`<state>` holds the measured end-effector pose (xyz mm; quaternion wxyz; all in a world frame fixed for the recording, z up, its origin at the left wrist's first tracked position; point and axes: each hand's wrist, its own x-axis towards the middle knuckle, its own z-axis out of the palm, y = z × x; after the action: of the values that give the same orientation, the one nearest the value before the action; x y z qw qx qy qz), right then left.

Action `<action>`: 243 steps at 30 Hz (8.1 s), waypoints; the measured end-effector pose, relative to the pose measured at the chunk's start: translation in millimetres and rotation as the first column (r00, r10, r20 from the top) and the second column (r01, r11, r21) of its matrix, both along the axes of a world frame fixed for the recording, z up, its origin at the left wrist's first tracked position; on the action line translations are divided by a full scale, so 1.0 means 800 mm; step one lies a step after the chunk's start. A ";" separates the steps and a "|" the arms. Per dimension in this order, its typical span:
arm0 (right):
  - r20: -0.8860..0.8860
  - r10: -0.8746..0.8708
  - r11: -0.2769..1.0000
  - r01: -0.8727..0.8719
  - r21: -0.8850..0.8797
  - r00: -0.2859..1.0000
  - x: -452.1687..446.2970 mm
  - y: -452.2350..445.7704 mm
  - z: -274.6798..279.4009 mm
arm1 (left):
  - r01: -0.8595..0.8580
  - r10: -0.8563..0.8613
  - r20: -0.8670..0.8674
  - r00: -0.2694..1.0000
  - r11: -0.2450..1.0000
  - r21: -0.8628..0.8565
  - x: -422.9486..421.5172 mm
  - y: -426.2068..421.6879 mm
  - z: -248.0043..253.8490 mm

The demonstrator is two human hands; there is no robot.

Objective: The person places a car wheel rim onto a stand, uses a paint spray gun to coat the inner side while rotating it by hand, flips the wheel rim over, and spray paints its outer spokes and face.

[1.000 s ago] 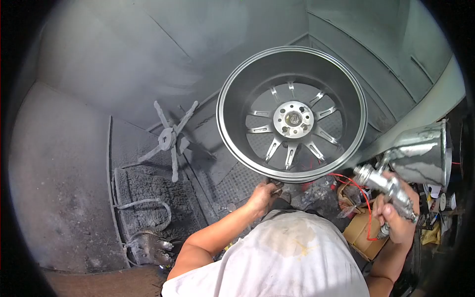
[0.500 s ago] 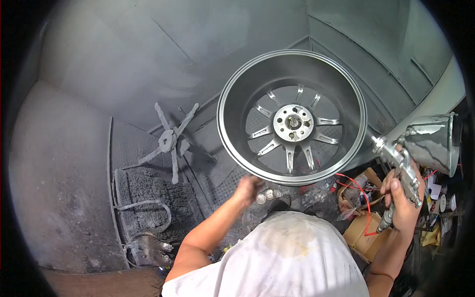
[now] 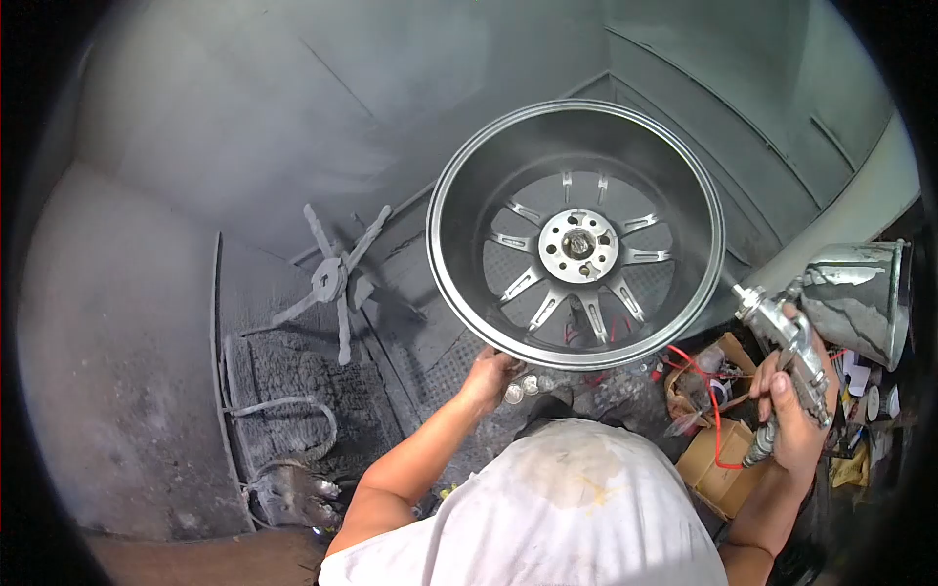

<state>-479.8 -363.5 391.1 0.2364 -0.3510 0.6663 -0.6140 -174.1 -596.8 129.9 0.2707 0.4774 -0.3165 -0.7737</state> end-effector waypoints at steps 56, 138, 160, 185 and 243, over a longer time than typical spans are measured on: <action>-0.358 0.093 0.900 0.076 0.430 0.929 -0.066 0.045 0.195 | 0.281 -0.294 0.104 0.950 0.951 0.128 -0.061 0.072 0.033; -0.207 0.973 0.004 -0.887 0.462 -0.104 0.457 0.063 -0.423 | -0.390 0.042 0.928 0.370 0.914 0.114 0.299 1.130 -0.310; 0.869 0.486 -0.273 -0.961 0.051 -0.092 1.251 -0.191 -0.259 | -0.785 0.071 0.899 0.433 0.520 0.337 0.071 0.908 -0.336; -0.037 0.976 -0.191 -0.926 0.325 -0.214 0.847 0.038 -0.374 | -0.853 0.544 0.831 0.118 0.484 -0.196 0.413 0.972 -0.216; 0.272 -0.139 0.665 -0.293 -0.687 -0.952 0.229 -0.144 -0.266 | 0.865 0.387 0.782 0.489 -0.094 -0.494 -0.316 -0.153 0.492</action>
<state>-296.5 -478.9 178.4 0.9098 0.2896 -0.2133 -0.2069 -426.6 -719.5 523.7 0.1460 0.3213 -0.9355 -0.0186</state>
